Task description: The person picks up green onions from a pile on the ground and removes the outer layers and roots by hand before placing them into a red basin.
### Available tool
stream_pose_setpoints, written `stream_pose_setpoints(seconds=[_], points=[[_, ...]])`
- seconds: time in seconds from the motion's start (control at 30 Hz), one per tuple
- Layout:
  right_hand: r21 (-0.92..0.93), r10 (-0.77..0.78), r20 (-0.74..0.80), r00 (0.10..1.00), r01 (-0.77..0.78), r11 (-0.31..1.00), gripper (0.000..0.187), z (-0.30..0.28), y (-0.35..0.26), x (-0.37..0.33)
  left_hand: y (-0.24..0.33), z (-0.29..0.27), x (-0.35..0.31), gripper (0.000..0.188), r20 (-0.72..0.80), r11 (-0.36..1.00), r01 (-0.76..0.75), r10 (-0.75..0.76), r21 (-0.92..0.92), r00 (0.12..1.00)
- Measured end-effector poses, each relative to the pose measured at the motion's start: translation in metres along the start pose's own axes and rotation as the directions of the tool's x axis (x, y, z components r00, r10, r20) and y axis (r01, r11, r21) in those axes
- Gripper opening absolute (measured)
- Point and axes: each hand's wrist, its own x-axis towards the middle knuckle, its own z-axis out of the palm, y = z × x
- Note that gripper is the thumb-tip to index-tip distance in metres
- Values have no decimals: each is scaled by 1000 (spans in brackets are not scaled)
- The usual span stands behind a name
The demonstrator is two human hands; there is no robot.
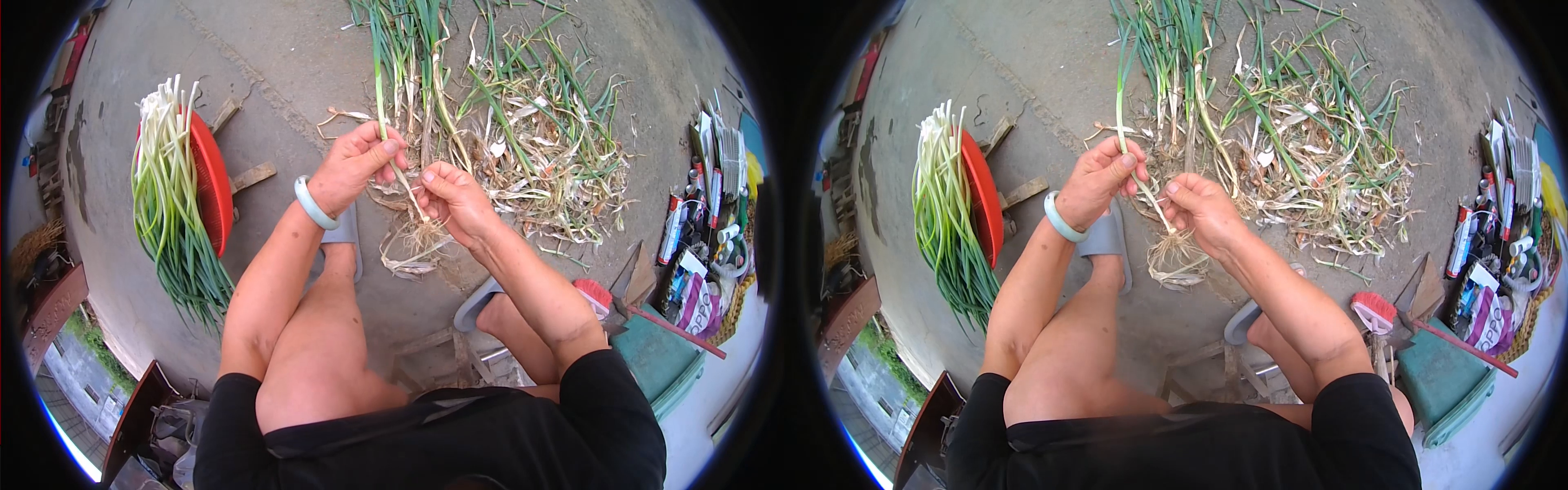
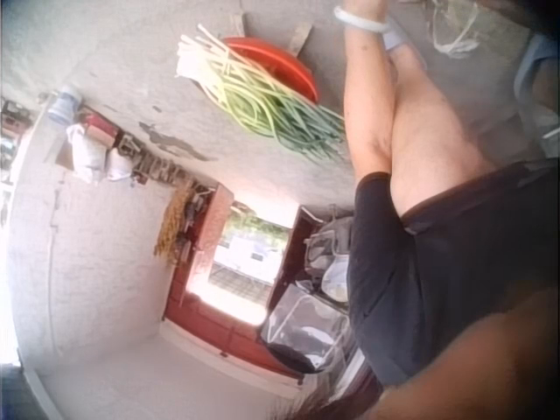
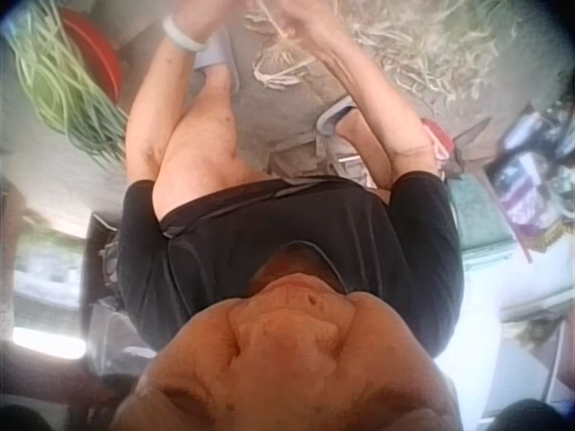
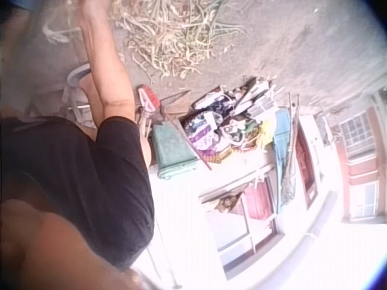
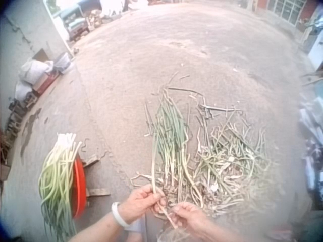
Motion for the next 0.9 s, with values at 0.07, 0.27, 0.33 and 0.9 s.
stream_pose_setpoints(seconds=[0.07,0.27,0.33,0.9], points=[[48,-55,6,998,55,997,12,-3,-2,2,1,0,1,17,-24,1000,-10,10,14,1000],[131,-102,-29,994,105,986,11,-2,-3,1,1,-4,-1,16,-28,998,-24,23,-53,999],[107,-170,-76,982,178,978,11,-5,-5,1,2,-3,-2,16,-44,998,-28,26,-56,999],[-375,-18,165,986,80,924,20,-8,-24,-5,20,-13,-6,15,-96,977,-206,210,49,973]])
